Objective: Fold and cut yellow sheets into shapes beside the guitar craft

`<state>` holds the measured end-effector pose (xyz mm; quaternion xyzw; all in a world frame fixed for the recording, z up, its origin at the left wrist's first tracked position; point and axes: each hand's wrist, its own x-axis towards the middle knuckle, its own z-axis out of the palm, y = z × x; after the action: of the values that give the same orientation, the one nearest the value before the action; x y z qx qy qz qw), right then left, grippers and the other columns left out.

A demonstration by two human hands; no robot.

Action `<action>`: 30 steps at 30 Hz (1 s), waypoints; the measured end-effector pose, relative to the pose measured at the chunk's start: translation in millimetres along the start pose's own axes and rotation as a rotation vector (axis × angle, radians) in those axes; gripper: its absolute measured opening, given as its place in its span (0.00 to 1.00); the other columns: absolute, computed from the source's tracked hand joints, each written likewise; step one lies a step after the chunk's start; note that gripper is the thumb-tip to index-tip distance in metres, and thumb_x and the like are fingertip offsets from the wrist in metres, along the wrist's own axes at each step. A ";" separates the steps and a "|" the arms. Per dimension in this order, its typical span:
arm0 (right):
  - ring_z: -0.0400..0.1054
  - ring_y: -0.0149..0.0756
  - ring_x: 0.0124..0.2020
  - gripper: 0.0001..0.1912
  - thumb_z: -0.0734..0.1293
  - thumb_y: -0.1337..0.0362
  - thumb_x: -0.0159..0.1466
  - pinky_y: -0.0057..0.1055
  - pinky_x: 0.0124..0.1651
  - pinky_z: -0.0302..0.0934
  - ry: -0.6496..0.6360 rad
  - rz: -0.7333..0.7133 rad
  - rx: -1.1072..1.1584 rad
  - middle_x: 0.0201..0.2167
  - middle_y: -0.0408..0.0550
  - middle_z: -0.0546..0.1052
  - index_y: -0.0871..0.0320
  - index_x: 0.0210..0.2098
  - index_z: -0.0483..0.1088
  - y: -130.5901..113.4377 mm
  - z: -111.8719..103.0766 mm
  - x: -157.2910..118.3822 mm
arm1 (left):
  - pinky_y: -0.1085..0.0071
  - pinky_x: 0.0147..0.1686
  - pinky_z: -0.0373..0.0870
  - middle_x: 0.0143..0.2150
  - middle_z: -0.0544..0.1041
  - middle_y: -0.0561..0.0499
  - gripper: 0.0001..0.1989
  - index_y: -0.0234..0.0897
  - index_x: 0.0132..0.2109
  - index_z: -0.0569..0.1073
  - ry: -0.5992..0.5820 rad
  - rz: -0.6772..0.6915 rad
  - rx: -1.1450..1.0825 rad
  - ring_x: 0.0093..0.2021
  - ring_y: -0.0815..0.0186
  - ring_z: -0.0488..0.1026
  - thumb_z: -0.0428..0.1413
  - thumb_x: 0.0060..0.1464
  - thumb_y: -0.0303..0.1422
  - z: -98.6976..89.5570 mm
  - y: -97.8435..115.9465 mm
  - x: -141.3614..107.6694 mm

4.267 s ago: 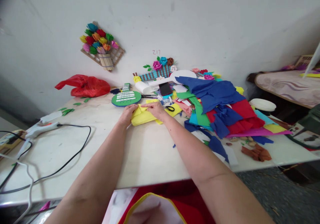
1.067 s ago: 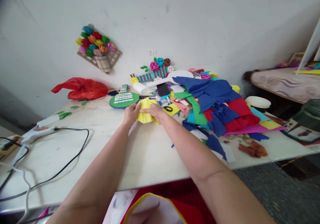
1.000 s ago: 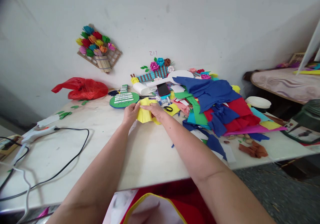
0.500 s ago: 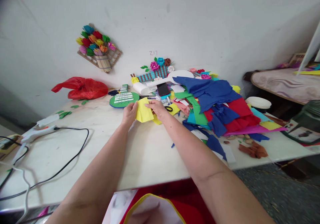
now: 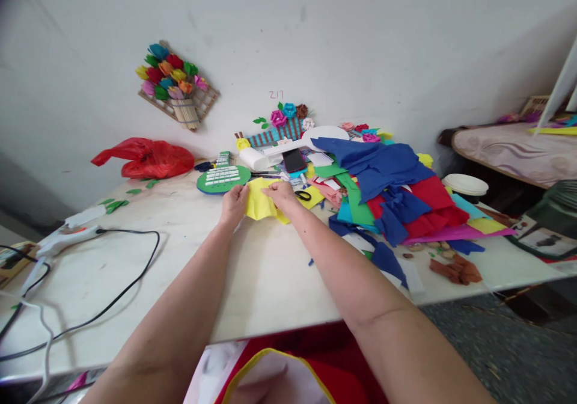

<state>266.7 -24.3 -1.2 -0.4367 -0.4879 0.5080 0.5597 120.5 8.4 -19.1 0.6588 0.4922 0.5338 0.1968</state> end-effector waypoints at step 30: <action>0.69 0.39 0.40 0.11 0.63 0.65 0.52 0.34 0.46 0.59 -0.080 -0.304 -0.279 0.29 0.45 0.79 0.57 0.28 0.78 -8.6 -4.7 -6.2 | 0.76 0.18 0.52 0.18 0.61 0.56 0.15 0.35 0.25 0.63 -0.117 -0.228 -0.431 0.19 0.73 0.58 0.52 0.48 0.42 -1.3 1.7 -2.9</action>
<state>272.6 -31.3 5.9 -0.4107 -0.6357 0.3620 0.5442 120.2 4.8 -18.7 0.5715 0.4259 0.5616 0.4202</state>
